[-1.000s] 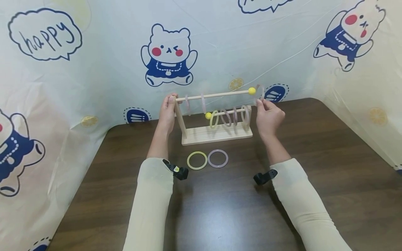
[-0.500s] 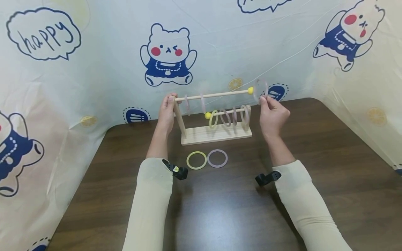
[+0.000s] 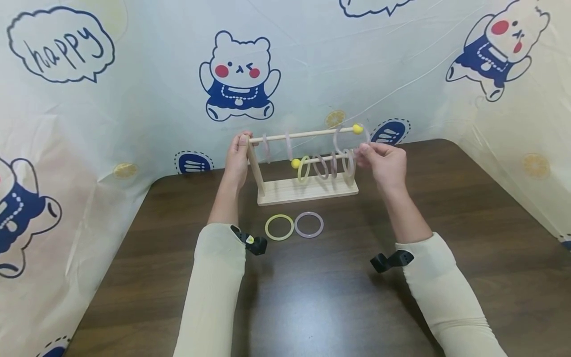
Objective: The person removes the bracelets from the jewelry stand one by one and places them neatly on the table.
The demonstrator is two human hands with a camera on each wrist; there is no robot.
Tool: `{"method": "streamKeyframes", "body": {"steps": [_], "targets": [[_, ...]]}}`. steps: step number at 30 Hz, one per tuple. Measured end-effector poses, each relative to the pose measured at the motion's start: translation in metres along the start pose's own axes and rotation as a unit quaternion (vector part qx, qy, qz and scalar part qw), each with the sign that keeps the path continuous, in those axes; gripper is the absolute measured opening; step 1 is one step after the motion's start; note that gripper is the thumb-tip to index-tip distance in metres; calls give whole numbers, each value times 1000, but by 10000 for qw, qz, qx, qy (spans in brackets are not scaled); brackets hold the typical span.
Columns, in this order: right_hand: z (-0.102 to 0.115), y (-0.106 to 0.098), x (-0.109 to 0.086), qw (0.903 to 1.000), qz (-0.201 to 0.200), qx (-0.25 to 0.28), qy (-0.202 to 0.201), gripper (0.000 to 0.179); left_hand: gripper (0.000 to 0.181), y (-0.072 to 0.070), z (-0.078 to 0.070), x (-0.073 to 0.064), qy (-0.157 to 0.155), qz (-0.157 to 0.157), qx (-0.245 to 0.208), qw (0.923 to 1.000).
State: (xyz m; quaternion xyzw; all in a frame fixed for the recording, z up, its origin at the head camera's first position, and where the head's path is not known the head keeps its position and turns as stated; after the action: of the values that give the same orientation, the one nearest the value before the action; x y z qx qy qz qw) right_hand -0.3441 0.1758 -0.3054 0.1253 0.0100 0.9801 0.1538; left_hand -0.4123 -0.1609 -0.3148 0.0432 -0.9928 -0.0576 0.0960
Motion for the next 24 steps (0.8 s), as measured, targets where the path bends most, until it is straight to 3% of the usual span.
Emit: {"method": "streamKeyframes", "body": {"steps": [3,6,10,14,24], "targets": [[-6,4,-4,9986,484,-31,231,26,46,0,-1,0,18,30,-80,10000],[-13,8,-7,9932,1005,320,487,19,46,0,-1,1,35,44,-104,9999],[-22,15,-13,9760,1753,850,973,9,43,0,1,0,23,24,-83,10000],[-29,19,-17,9578,2239,1172,1370,20,42,0,1,0,4,23,-45,10000],[-46,22,-24,9322,3026,781,1825,16,40,1,0,-1,11,8,-12,10000]]}}
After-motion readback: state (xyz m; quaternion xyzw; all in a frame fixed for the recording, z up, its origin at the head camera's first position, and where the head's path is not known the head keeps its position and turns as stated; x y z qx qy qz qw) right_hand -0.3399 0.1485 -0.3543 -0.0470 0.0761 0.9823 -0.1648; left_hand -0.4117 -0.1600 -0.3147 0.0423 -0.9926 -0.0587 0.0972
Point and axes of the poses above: each hand's wrist, its own x-axis towards the middle knuckle, its own y-axis out of the palm, z = x × y, the point moved 7 cm from there along x, towards the middle knuckle, and after that the axes turned 10 degrees about -x, right-handed, at the moved point
